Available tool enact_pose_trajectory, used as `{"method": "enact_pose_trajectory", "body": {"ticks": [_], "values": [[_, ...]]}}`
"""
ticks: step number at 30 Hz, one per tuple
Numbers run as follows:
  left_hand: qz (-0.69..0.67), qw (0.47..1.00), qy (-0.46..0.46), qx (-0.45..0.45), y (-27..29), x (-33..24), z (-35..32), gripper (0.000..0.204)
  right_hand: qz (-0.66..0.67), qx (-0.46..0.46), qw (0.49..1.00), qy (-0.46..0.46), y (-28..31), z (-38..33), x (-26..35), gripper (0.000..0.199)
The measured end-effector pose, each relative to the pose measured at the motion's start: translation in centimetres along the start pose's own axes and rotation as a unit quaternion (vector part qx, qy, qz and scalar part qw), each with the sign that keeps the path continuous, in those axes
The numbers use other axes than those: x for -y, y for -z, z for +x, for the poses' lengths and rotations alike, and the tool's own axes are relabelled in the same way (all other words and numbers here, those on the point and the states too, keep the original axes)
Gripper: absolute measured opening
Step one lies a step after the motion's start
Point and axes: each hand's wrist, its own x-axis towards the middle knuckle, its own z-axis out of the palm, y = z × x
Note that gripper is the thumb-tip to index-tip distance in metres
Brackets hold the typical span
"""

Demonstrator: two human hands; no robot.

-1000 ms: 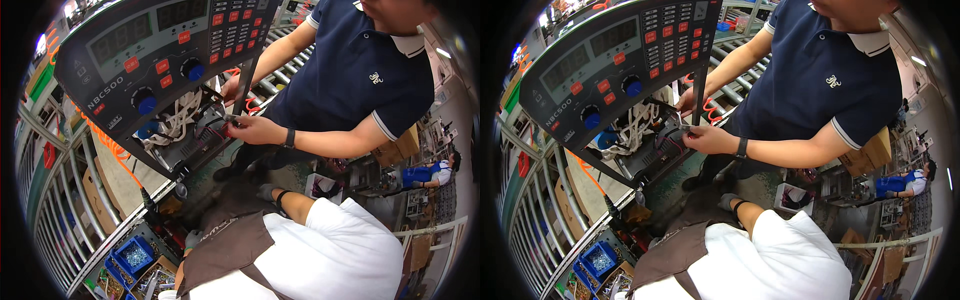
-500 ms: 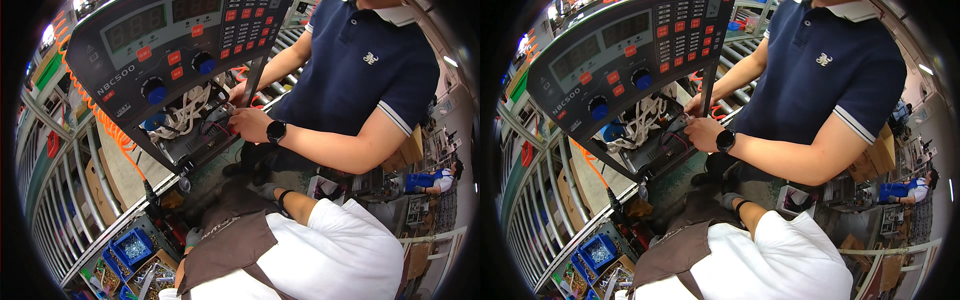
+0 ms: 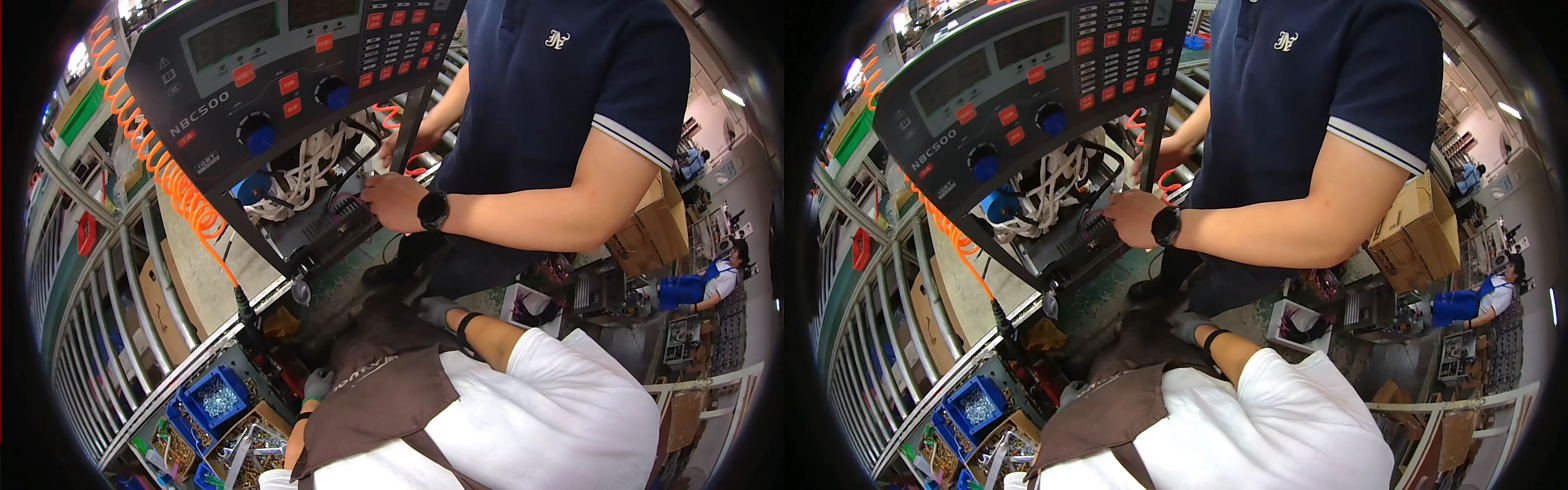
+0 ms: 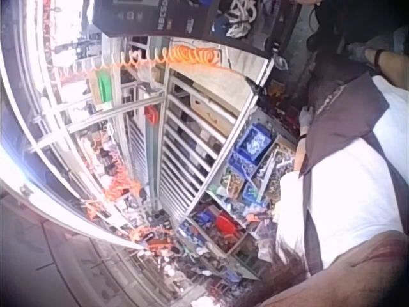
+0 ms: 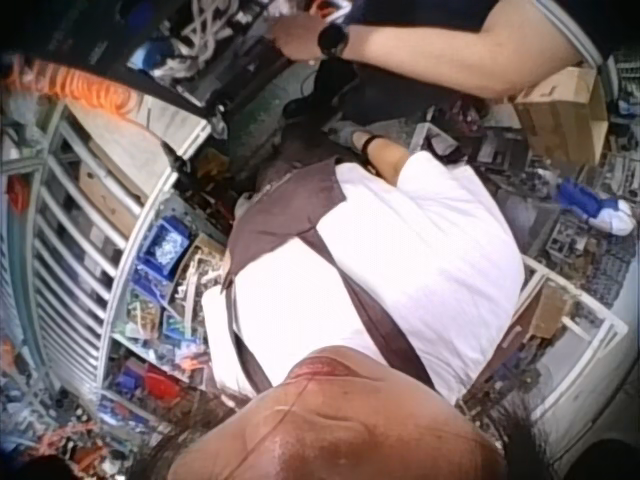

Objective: Assembling and wiring internal components of an industrial machine on a production line.

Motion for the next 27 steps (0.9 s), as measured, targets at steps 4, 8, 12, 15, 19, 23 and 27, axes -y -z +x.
{"method": "enact_pose_trajectory", "body": {"ticks": [4, 8, 12, 15, 19, 23, 27], "values": [[-0.013, 0.999, -0.035, -0.002, 1.4, -5.2, -3.2, 0.046, 0.008, -0.02, 0.998, 0.066, 2.2, -3.1, 3.5, 0.036], [-0.082, 0.993, -0.074, -0.037, -0.7, -4.1, -2.2, 0.039, 0.024, -0.019, 0.989, 0.146, 2.3, -4.7, 5.8, 0.033], [-0.141, 0.984, -0.11, 0.002, -0.7, -6.7, -3.6, 0.042, 0.136, -0.071, 0.959, 0.238, 1.5, -4.2, 6.9, 0.027], [-0.172, 0.968, -0.179, -0.022, 0.1, -9.5, -5.6, 0.039, 0.335, -0.075, 0.918, 0.199, 2.6, -2.9, 7.6, 0.024], [-0.251, 0.954, -0.162, -0.004, 0.0, -11.8, -8.0, 0.039, 0.427, -0.001, 0.895, 0.129, 5.2, -4.7, 9.2, 0.023], [-0.482, 0.859, -0.093, 0.142, -0.4, -18.1, -11.1, 0.044, 0.218, -0.08, 0.915, 0.33, 4.6, -7.2, 8.5, 0.028], [-0.57, 0.768, -0.024, 0.291, -2.2, -21.0, -11.9, 0.048, 0.139, -0.028, 0.946, 0.293, 5.6, -11.2, 8.8, 0.034]]}}
